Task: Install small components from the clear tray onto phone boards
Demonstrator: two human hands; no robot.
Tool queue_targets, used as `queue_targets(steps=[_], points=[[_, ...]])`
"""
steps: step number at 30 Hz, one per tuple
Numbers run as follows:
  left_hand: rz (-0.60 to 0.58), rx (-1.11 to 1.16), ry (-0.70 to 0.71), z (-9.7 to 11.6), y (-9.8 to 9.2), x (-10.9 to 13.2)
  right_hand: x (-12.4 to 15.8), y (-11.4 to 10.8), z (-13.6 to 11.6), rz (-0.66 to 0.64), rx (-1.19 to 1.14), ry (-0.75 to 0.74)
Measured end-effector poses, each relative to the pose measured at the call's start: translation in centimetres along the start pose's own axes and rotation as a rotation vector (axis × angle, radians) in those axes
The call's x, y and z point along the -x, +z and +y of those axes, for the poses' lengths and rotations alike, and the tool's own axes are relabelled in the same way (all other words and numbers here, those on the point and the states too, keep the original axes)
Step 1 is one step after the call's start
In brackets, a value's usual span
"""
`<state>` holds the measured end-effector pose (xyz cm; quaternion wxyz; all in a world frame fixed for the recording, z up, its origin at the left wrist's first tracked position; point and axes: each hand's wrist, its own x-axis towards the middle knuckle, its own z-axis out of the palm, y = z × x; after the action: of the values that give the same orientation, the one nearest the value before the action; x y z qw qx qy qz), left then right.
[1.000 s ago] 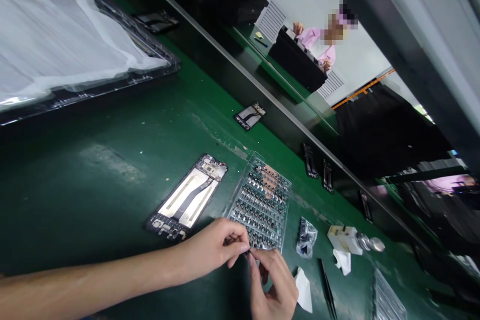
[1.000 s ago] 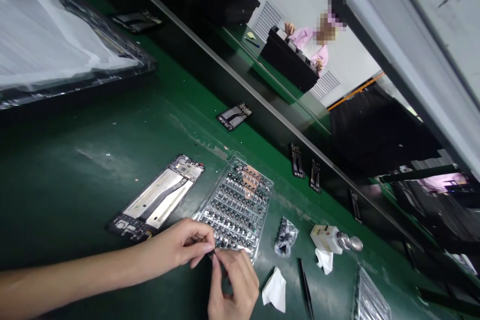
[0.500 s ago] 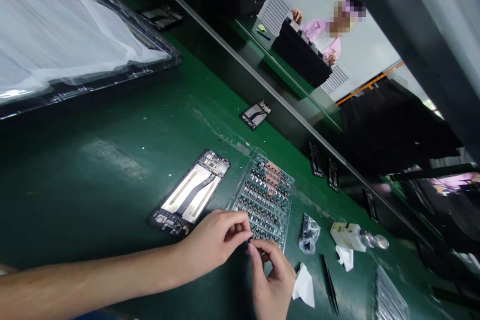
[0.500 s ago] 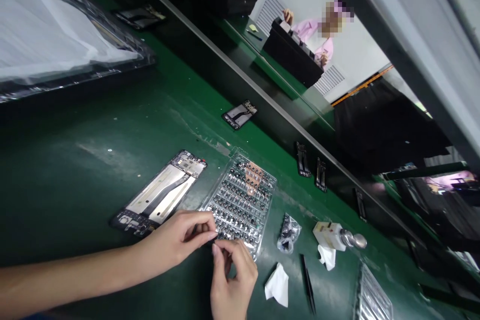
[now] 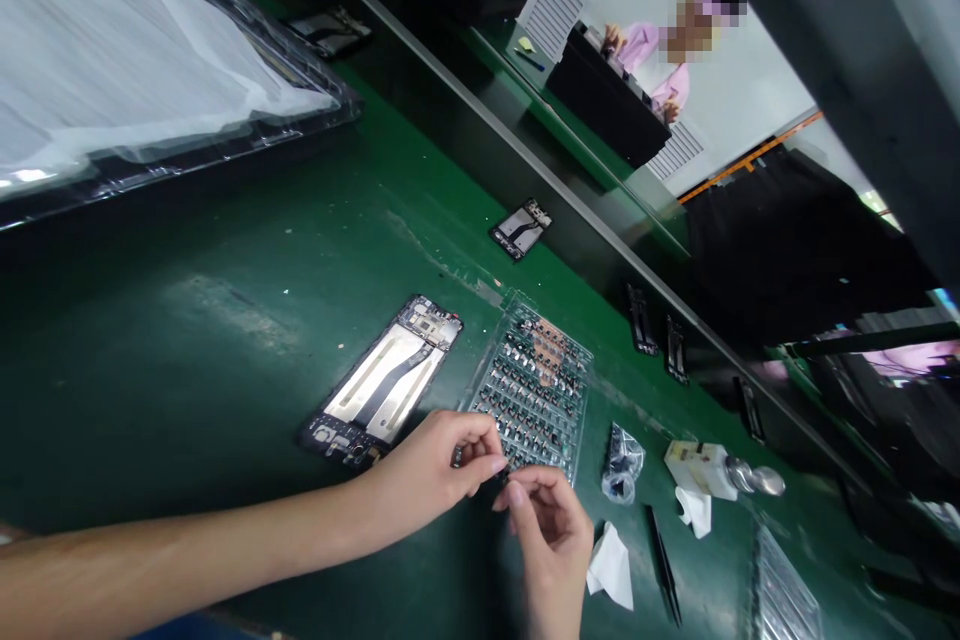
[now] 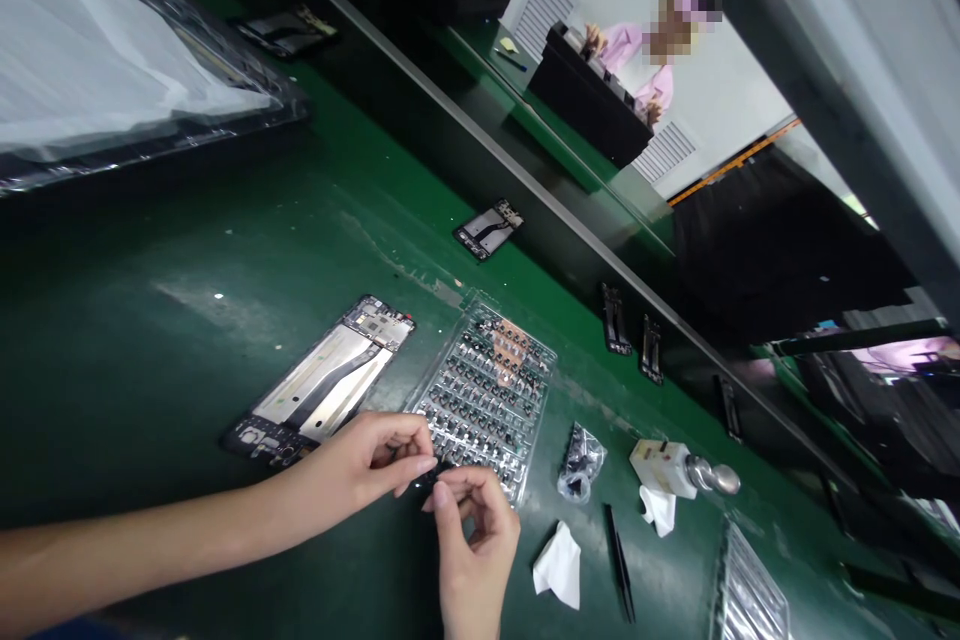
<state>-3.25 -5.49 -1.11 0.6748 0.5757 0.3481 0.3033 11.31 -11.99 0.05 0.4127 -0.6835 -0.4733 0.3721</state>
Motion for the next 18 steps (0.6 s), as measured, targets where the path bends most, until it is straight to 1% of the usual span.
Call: queue_targets(steps=[2, 6, 9, 11, 13, 15, 16, 18], points=[[-0.02, 0.04, -0.018, -0.1, 0.0, 0.0, 0.0, 0.1, -0.1, -0.003, -0.034, 0.001], [-0.038, 0.045, -0.008, 0.1, -0.1, 0.2, 0.0, 0.6, -0.3, -0.031, -0.064, 0.026], [-0.034, 0.054, -0.042, 0.3, -0.1, 0.2, -0.3, -0.1, -0.5, -0.036, -0.071, 0.019], [-0.025, 0.068, -0.065, 0.3, -0.1, 0.1, -1.4, -1.8, -0.7, 0.004, -0.033, -0.017], [-0.025, 0.104, -0.076, 0.2, -0.1, 0.0, -3.8, -4.4, -0.8, 0.049, 0.064, -0.062], [-0.034, 0.137, -0.079, -0.1, -0.1, 0.0, -7.5, -7.6, -0.7, 0.087, 0.212, -0.073], [-0.04, 0.148, -0.083, -0.2, -0.1, 0.0, -9.8, -9.3, -0.5, 0.144, 0.307, -0.054], [-0.06, 0.161, -0.088, -0.6, -0.2, -0.1, -14.6, -12.4, 0.1, 0.25, 0.39, -0.019]])
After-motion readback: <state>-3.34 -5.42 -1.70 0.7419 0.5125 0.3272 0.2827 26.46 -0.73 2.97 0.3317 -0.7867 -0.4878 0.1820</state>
